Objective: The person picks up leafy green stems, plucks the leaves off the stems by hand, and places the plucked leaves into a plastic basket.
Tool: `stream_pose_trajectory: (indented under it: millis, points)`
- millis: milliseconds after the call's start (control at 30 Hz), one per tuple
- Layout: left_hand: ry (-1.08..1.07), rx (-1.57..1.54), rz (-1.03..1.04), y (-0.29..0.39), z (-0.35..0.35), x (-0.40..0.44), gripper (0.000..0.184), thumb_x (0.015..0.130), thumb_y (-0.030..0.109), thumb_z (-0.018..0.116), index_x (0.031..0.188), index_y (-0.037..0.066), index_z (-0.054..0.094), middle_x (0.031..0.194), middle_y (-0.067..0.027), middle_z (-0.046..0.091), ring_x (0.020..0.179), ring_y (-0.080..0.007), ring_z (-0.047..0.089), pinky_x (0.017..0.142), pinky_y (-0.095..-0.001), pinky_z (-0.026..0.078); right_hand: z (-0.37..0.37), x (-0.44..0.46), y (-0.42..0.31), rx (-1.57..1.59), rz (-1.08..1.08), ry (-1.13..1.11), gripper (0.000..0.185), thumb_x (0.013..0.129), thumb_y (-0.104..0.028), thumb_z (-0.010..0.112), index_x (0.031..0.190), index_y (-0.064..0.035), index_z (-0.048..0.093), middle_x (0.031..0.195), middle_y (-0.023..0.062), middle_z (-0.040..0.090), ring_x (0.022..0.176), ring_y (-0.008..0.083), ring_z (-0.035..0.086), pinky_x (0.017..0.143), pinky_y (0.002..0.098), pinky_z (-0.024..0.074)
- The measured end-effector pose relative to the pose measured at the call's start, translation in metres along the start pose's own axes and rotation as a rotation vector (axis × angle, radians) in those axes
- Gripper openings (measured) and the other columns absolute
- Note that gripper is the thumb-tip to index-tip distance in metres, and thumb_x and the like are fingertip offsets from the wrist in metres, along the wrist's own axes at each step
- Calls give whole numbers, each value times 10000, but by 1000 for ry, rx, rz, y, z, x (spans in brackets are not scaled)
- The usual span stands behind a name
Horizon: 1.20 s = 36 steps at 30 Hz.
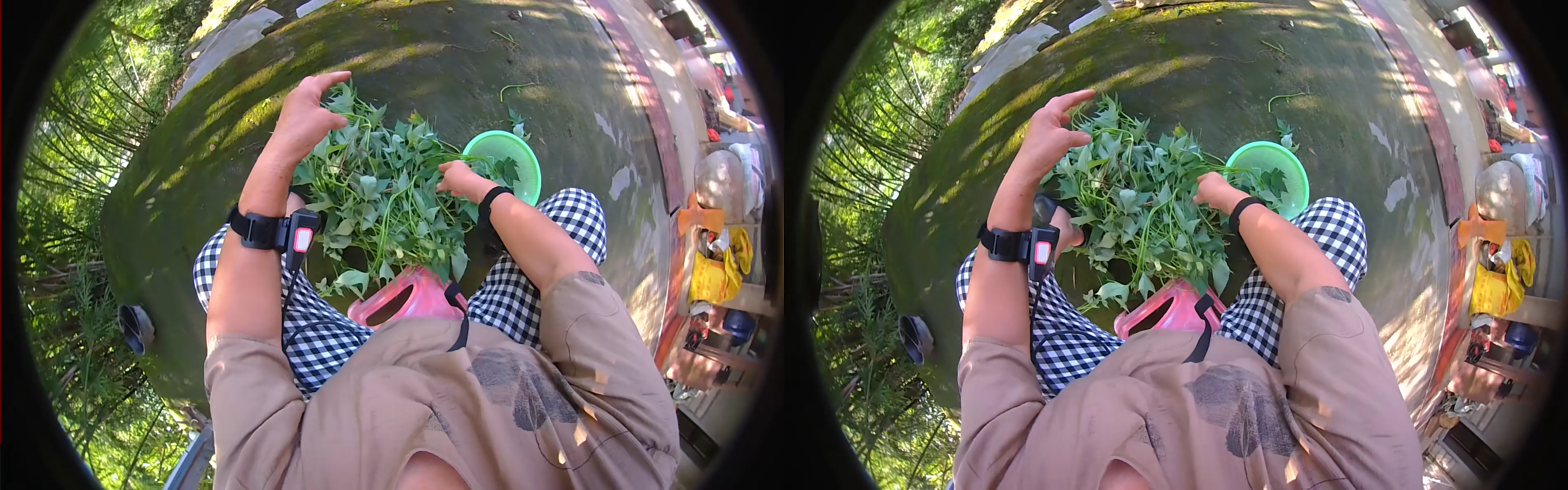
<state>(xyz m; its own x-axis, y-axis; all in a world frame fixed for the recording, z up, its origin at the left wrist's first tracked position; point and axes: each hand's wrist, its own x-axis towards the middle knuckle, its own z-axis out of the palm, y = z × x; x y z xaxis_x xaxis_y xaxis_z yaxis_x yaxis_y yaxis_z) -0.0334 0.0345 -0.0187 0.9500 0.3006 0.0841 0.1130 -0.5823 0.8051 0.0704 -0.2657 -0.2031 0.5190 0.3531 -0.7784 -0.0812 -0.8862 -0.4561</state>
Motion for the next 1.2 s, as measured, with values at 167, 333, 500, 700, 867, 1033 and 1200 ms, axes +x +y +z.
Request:
stream_pose_trajectory:
  millis: [167, 333, 500, 700, 867, 1033, 1200]
  points:
    - [-248, 171, -234, 11, 7, -5, 664, 614, 139, 795, 1247, 59, 614, 1177, -185, 644, 1121, -327, 604, 971, -373, 464, -60, -70, -46, 377, -203, -55, 640, 786, -63, 705, 1373, 37, 470, 1330, 130, 570, 1044, 188, 605, 889, 304, 471]
    - [-376, 191, -52, 18, 66, -21, 1011, 548, 246, 871, 1437, 123, 407, 1280, -194, 542, 1186, -365, 506, 1016, -416, 428, -107, -153, -85, 570, -570, -406, 584, 769, -80, 687, 1323, 31, 538, 1254, 114, 616, 1031, 179, 611, 921, 294, 444]
    - [-373, -669, -166, 31, 118, -16, 625, 774, 291, 733, 1330, 102, 518, 1227, -121, 569, 1075, -273, 553, 907, -406, 477, -117, -190, -105, 724, -809, -444, 452, 823, -107, 666, 1258, -2, 606, 1046, 89, 681, 933, 163, 644, 807, 261, 479]
    - [-392, -844, -354, 64, 80, 19, 350, 1004, 322, 450, 1080, 17, 605, 1086, -159, 677, 967, -246, 645, 807, -356, 522, -149, -134, -78, 493, -616, 383, 309, 854, -117, 631, 1146, -20, 656, 937, 56, 692, 824, 147, 652, 722, 272, 493]
    - [-440, -1125, -409, 79, 65, 23, 392, 1024, 354, 410, 1035, 15, 606, 1106, -232, 659, 1020, -353, 648, 841, -406, 532, -125, -112, -57, 255, -755, 314, 338, 896, -193, 624, 1170, 5, 637, 1017, 73, 686, 935, 151, 622, 874, 314, 463]
    - [-356, -1390, -431, 59, 62, 29, 418, 1037, 343, 384, 1023, -9, 609, 1128, -290, 632, 1029, -433, 636, 842, -449, 552, -126, -135, -53, 561, -544, -138, 289, 936, -231, 607, 1121, -16, 665, 885, 17, 654, 854, 95, 581, 819, 262, 446]
    - [-435, -1477, -290, 58, 61, 29, 412, 1025, 344, 413, 1118, -13, 597, 1177, -292, 608, 1047, -425, 629, 851, -448, 550, -124, -140, -49, 592, -633, -66, 184, 907, -163, 637, 1006, -16, 686, 829, -17, 642, 776, 86, 593, 718, 232, 451]
